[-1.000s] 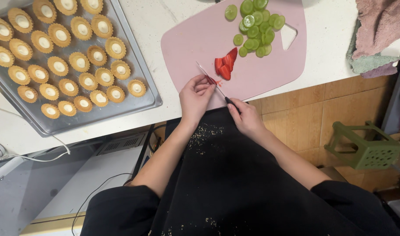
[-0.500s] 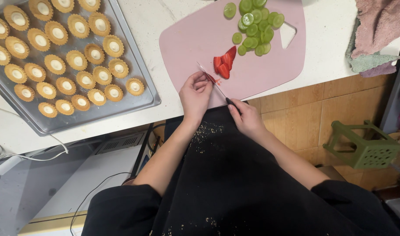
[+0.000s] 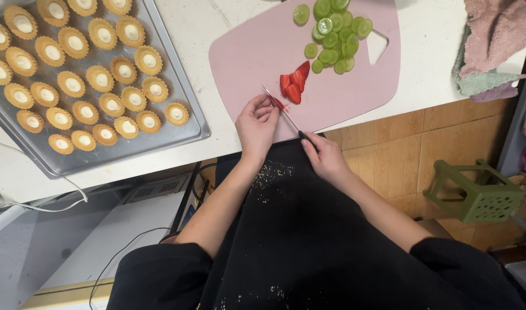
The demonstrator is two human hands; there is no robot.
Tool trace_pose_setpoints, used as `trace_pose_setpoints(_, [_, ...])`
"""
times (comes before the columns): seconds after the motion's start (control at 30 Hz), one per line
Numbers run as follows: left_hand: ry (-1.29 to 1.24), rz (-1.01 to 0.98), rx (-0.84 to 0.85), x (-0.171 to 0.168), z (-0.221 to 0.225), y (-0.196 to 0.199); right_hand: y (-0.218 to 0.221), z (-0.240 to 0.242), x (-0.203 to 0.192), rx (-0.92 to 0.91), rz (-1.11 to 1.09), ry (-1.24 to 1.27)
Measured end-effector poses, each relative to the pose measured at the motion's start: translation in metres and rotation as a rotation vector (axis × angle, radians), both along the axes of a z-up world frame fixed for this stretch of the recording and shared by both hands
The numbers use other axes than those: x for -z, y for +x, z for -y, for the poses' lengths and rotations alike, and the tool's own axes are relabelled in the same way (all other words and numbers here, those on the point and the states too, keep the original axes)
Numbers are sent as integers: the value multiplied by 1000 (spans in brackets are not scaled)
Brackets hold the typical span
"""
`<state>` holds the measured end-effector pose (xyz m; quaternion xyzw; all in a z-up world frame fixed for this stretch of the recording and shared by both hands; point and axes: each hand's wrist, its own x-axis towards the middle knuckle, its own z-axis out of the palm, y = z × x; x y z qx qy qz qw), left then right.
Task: The person picks grapes from a bowl and slices them on a cutting board before slicing strawberries. They also move a small bottle and a plastic bag on the counter by hand.
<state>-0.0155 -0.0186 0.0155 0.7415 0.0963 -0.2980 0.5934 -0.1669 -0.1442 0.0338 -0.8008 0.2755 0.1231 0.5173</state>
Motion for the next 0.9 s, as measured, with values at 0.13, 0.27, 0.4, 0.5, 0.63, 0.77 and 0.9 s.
trace_pose_setpoints(0.13, [4, 6, 11, 3, -1, -1, 2, -1, 8, -25, 27, -47])
trace_pose_setpoints(0.27, [-23, 1, -10, 7, -1, -5, -19, 4, -3, -7, -62, -25])
trace_pose_setpoints(0.4, [-25, 17, -7, 8, -5, -4, -44, 17, -12, -41, -78, -47])
trace_pose_setpoints(0.5, [-15, 23, 12, -2, -2, -1, -53, 20, -15, -59, -143, -82])
trace_pose_setpoints(0.63, [109, 71, 105, -11, 2, 7, -60, 24, -18, -38, -135, -88])
trace_pose_setpoints(0.77, [113, 86, 98, -3, 2, 6, -66, 33, -22, 1, -112, -96])
trace_pose_setpoints(0.9, [36, 52, 66, 12, -10, 8, -70, 39, -27, 132, -199, 42])
